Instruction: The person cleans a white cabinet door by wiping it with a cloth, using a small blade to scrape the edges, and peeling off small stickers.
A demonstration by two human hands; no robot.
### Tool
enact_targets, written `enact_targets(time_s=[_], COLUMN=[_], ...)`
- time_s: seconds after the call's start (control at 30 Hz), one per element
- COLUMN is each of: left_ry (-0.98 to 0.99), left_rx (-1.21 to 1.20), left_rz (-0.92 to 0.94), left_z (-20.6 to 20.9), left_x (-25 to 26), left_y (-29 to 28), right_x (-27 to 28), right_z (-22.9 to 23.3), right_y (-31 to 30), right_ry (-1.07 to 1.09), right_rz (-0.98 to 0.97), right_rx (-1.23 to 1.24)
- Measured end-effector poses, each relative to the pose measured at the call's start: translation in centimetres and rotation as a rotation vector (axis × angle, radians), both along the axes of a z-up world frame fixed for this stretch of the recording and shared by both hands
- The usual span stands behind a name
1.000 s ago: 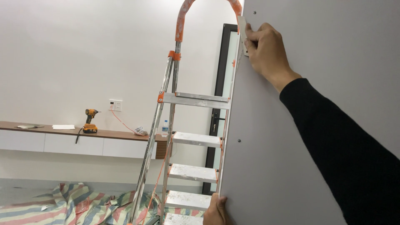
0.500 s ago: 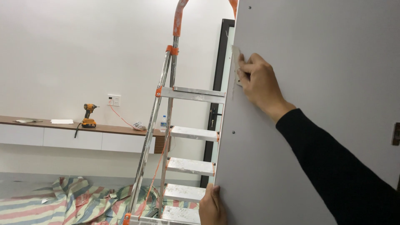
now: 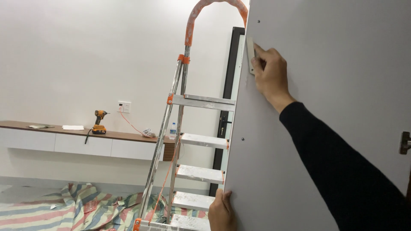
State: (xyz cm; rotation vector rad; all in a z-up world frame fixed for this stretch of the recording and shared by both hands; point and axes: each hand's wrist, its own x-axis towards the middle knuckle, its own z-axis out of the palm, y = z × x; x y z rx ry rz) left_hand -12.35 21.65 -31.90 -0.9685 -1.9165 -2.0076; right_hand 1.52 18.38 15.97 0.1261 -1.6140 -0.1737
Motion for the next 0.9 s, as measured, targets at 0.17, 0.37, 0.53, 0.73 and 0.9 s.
enact_targets(time_s=[0.17, 0.37, 0.53, 0.73, 0.9], left_ry=[-0.033, -0.021, -0.032, -0.044, -0.035], left_rx=[-0.012, 0.001, 0.007, 0.015, 0.017], left_rz=[0.013, -0.013, -0.001, -0.038, -0.014], left_z=[0.5, 0.6, 1.1, 1.2, 1.3], left_x=[1.1, 1.7, 2.9, 3.1, 3.6], left_y=[-0.5, -0.9, -2.0, -2.5, -2.9], right_x=[-0.1, 0.0, 0.2, 0.8, 0.7], right_z=[2.8, 1.3, -0.7, -0.9, -1.6], right_y=[-0.4, -0.3, -0.4, -0.8, -0.4], right_ry=[-0.042, -0.088, -0.1, -0.13, -0.122], right_rz=[-0.129, -0.161, -0.179, -0.145, -0.12], right_rx=[0.047, 0.044, 0.1, 0.089, 0.105])
